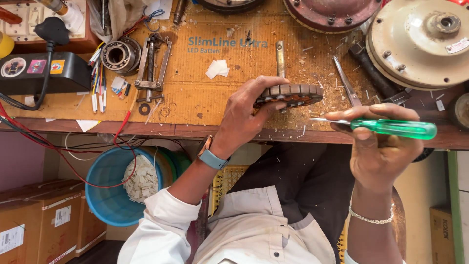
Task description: The person is repairing a circular electrical component, likely a motor stator, by inserting small white insulating pieces into slots between copper windings. They use a green screwdriver to adjust the windings and scissors to cut the insulating material to size. The work is performed at a cluttered workbench with various tools and parts visible.
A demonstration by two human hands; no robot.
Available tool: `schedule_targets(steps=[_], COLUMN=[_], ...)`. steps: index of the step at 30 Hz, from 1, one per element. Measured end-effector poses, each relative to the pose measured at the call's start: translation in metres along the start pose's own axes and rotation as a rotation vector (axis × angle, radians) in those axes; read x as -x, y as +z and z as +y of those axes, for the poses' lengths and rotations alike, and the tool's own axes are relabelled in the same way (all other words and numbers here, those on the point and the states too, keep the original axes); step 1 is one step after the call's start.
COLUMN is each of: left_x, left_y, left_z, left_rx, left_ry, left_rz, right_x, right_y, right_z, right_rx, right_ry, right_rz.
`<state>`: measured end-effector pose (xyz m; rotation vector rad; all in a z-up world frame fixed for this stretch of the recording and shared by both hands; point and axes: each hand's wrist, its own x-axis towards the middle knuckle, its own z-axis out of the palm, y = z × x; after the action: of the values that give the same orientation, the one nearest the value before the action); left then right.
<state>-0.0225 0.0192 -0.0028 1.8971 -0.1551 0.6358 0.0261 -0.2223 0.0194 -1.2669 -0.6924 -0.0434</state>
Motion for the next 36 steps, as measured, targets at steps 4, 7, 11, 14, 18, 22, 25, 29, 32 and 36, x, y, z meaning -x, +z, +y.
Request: schedule_targets(steps=[4, 7, 11, 14, 18, 22, 25, 29, 32, 36], left_x=[0.001, 0.003, 0.004, 0.006, 0.006, 0.006, 0.006, 0.004, 0.002, -0.002], left_y=[0.001, 0.003, 0.005, 0.004, 0.003, 0.003, -0.001, -0.004, -0.004, -0.002], left_z=[0.007, 0.012, 0.016, 0.015, 0.012, 0.005, 0.001, -0.001, -0.001, -0.002], left_rx=[-0.122, -0.189, -0.209, -0.181, -0.175, -0.142, -0.092, -0.084, -0.078, -0.05], left_ry=[0.056, 0.096, 0.132, 0.139, 0.152, 0.164, 0.195, 0.223, 0.172, 0.11], left_rz=[-0.054, -0.097, -0.098, -0.094, -0.097, -0.109, -0.143, -0.153, -0.137, -0.12], right_x=[-0.007, -0.008, -0.008, -0.007, -0.011, -0.024, -0.026, -0.036, -0.038, -0.04], right_y=[-0.001, -0.002, -0.012, -0.019, -0.02, -0.013, 0.0, 0.009, 0.007, 0.006], right_z=[-0.011, -0.016, -0.021, -0.022, -0.017, -0.003, 0.008, 0.01, -0.004, -0.02], right_rx=[0.082, 0.178, 0.263, 0.286, 0.301, 0.232, 0.154, 0.119, 0.094, 0.186], right_ry=[-0.025, -0.034, -0.066, -0.097, -0.119, -0.092, -0.041, -0.082, -0.128, -0.137], right_rz=[-0.05, -0.088, -0.05, -0.008, 0.066, 0.151, 0.184, 0.142, 0.031, -0.127])
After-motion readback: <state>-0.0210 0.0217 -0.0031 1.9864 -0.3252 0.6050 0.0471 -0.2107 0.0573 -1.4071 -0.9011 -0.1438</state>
